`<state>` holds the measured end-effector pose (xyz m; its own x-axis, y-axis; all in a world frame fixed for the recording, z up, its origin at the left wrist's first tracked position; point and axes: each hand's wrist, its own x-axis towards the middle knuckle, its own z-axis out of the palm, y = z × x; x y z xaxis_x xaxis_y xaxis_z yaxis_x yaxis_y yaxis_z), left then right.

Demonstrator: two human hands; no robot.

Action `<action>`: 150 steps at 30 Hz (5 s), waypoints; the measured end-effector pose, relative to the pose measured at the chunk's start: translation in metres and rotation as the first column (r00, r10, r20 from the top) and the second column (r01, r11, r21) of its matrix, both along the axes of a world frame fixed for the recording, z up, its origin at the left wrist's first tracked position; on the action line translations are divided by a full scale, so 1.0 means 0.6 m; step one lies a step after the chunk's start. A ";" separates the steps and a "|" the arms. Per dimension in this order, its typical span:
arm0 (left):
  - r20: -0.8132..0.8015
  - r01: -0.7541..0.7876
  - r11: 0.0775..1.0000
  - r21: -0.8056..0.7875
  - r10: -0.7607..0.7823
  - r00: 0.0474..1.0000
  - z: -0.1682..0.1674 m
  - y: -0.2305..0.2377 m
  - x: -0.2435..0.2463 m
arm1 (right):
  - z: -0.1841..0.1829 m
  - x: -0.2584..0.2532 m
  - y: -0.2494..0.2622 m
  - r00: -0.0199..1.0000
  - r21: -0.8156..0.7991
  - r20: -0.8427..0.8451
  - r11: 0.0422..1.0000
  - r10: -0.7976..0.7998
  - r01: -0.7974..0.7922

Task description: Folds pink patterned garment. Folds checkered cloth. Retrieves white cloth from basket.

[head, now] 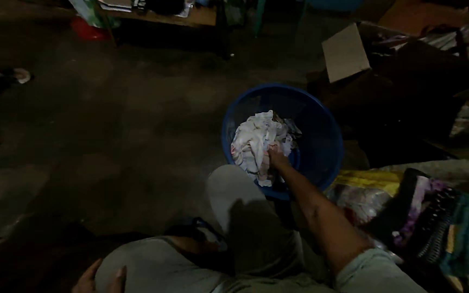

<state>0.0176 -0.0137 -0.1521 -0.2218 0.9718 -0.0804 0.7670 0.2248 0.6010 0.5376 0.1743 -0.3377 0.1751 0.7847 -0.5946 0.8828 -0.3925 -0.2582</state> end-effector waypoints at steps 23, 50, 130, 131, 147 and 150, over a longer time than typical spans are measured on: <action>0.511 0.495 0.867 0.054 -0.449 0.733 0.147 0.034 0.311 | 0.659 -0.142 -0.219 0.358 0.751 -0.653 0.631 0.667 0.194; 0.829 -0.128 0.927 0.353 -0.247 0.502 0.265 -0.059 0.135 | 0.575 -0.212 -0.280 0.183 0.308 -0.940 0.947 0.289 0.086; 0.953 0.297 0.939 -0.174 0.084 0.290 0.045 -0.039 0.298 | 0.622 -0.123 -0.282 0.619 0.663 -0.623 0.743 0.478 0.094; 0.978 0.353 0.922 -0.161 0.101 0.182 0.040 -0.037 0.298 | 0.632 -0.124 -0.282 0.652 0.741 -0.512 0.672 0.560 0.004; 0.924 0.270 0.939 -0.212 0.283 -0.259 0.030 -0.063 0.303 | 0.465 -0.242 -0.424 0.216 0.668 -0.417 0.459 0.883 -0.585; 0.907 0.293 0.934 -0.204 0.293 -0.302 0.022 -0.062 0.297 | 0.494 -0.230 -0.403 0.277 0.548 -0.459 0.514 0.844 -0.660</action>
<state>0.1955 -0.0510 -0.1387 0.4243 0.8264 -0.3703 -0.7111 0.5572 0.4287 0.3995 -0.0674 -0.0415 -0.8847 0.4615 -0.0663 0.3230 0.5042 -0.8009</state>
